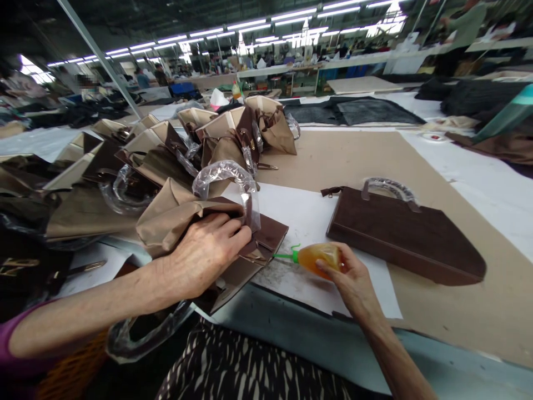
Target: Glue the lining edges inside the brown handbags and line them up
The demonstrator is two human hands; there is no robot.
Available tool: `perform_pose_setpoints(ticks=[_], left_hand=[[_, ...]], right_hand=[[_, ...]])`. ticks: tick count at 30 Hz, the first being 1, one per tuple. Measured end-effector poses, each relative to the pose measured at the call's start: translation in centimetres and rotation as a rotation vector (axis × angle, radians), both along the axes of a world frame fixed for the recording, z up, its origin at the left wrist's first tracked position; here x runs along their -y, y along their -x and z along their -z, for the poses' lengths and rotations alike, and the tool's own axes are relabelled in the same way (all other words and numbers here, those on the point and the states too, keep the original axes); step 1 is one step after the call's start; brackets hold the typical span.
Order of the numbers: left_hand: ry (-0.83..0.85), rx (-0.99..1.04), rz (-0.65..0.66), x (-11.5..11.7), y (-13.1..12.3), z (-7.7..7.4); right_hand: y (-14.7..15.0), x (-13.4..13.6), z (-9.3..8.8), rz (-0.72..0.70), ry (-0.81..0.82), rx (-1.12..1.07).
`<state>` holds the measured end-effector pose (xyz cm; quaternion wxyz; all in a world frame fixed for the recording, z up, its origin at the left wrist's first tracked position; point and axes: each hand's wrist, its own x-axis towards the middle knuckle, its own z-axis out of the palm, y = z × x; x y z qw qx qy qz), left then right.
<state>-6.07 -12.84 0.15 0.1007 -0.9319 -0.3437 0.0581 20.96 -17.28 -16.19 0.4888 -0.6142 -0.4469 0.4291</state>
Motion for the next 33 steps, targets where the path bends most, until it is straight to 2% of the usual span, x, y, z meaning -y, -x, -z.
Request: perform_pose_setpoints(ticks=[5,15,33], left_hand=[[0.0,0.006,-0.001,0.1,0.0,0.2],[-0.021,0.026,0.028,-0.1,0.2,0.6],[-0.078,0.065,0.064,-0.6,-0.1,0.9]], right_hand=[[0.1,0.3,-0.2,-0.008,0.028,-0.039],[0.2,1.0,0.7,-0.02,0.101,-0.246],[3.3,3.4,-2.5,-0.063,0.065,-0.209]])
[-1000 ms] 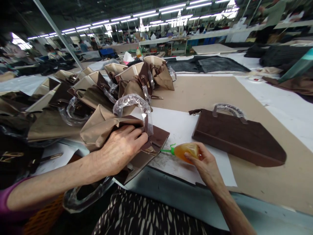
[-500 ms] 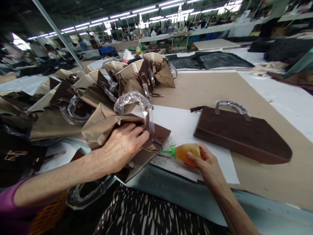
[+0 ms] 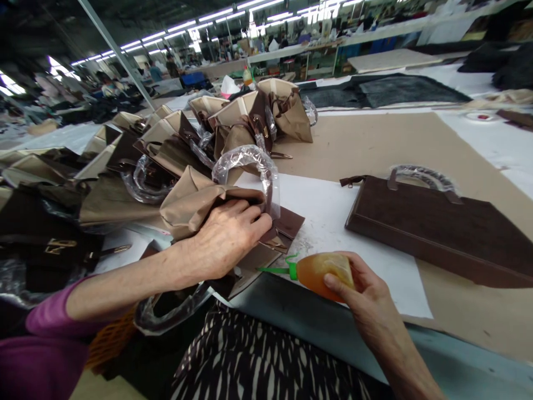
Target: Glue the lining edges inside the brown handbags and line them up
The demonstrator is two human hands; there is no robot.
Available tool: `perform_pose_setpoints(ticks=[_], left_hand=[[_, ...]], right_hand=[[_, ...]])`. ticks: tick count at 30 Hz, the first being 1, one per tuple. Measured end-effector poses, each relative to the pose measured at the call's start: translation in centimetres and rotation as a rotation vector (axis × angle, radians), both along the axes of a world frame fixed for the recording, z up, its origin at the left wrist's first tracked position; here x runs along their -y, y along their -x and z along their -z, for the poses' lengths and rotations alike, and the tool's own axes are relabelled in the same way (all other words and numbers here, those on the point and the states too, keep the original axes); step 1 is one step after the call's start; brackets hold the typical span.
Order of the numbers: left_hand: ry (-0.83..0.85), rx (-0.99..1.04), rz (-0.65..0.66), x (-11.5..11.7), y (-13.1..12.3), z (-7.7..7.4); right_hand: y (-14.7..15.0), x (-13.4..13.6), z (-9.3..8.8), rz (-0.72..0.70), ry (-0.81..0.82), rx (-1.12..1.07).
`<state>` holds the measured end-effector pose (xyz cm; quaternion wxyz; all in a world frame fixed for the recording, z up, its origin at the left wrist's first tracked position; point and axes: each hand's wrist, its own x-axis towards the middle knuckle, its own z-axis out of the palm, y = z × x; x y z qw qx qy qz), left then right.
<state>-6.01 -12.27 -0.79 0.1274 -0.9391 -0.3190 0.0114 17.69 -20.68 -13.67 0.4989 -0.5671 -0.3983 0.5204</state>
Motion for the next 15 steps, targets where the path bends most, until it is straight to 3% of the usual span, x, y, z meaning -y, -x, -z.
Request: perform_pose_setpoints(ticks=[15], left_hand=[[0.034,0.022,0.029,0.0,0.2,0.0]], right_hand=[[1.6,2.1,-1.2,-0.073,-0.036,-0.032]])
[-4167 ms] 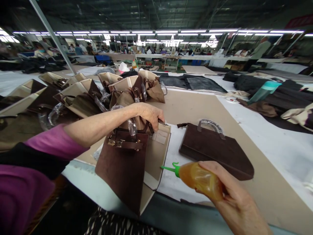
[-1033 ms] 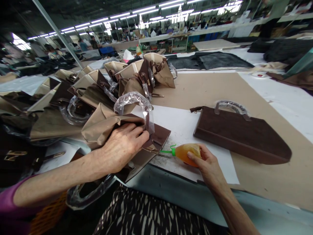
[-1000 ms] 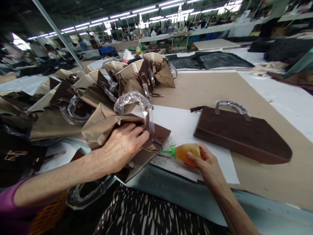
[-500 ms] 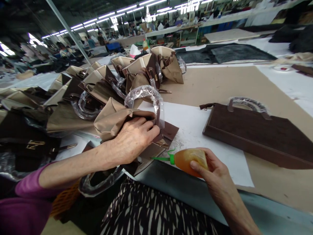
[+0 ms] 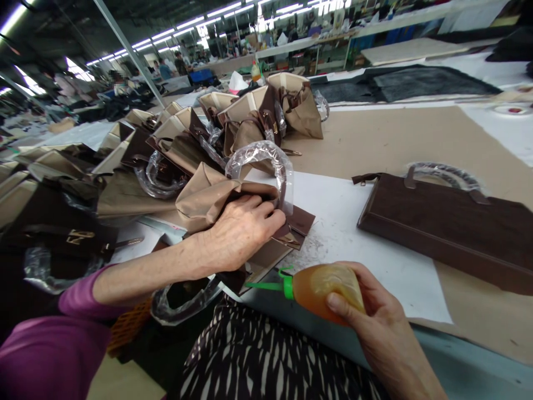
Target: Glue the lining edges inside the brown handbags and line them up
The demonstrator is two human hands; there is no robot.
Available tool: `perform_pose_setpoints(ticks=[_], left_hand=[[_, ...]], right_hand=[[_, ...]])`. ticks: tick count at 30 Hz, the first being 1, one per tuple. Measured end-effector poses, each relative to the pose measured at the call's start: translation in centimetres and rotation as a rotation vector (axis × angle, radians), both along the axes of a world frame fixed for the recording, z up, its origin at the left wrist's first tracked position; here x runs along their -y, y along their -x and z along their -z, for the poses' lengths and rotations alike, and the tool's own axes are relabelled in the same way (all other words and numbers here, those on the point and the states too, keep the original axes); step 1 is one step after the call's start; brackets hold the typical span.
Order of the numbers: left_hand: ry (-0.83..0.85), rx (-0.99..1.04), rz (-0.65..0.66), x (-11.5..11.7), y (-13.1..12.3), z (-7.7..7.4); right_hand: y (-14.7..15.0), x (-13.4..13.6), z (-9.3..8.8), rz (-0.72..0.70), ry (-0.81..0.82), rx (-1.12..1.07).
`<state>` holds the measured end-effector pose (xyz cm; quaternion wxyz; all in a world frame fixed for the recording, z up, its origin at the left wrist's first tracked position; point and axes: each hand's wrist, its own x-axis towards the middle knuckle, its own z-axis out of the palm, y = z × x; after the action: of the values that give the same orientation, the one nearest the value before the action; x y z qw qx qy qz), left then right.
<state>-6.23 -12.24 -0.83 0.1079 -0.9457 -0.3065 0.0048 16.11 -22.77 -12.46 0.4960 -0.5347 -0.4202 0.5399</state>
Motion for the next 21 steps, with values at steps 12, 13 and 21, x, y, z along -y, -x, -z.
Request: perform_pose_setpoints(ticks=[12,13,21], left_hand=[[-0.025,-0.019,-0.014,-0.2,0.0,-0.1],[-0.029,-0.021,-0.012,-0.2,0.0,-0.1],[-0.019,-0.054,-0.028,-0.4,-0.1,-0.1]], right_hand=[[1.5,0.8,-1.5,0.161,0.183,-0.185],[1.5,0.8,-1.4,0.168,0.191,-0.2],[2.2,1.3,-1.2,0.145,0.224,-0.267]])
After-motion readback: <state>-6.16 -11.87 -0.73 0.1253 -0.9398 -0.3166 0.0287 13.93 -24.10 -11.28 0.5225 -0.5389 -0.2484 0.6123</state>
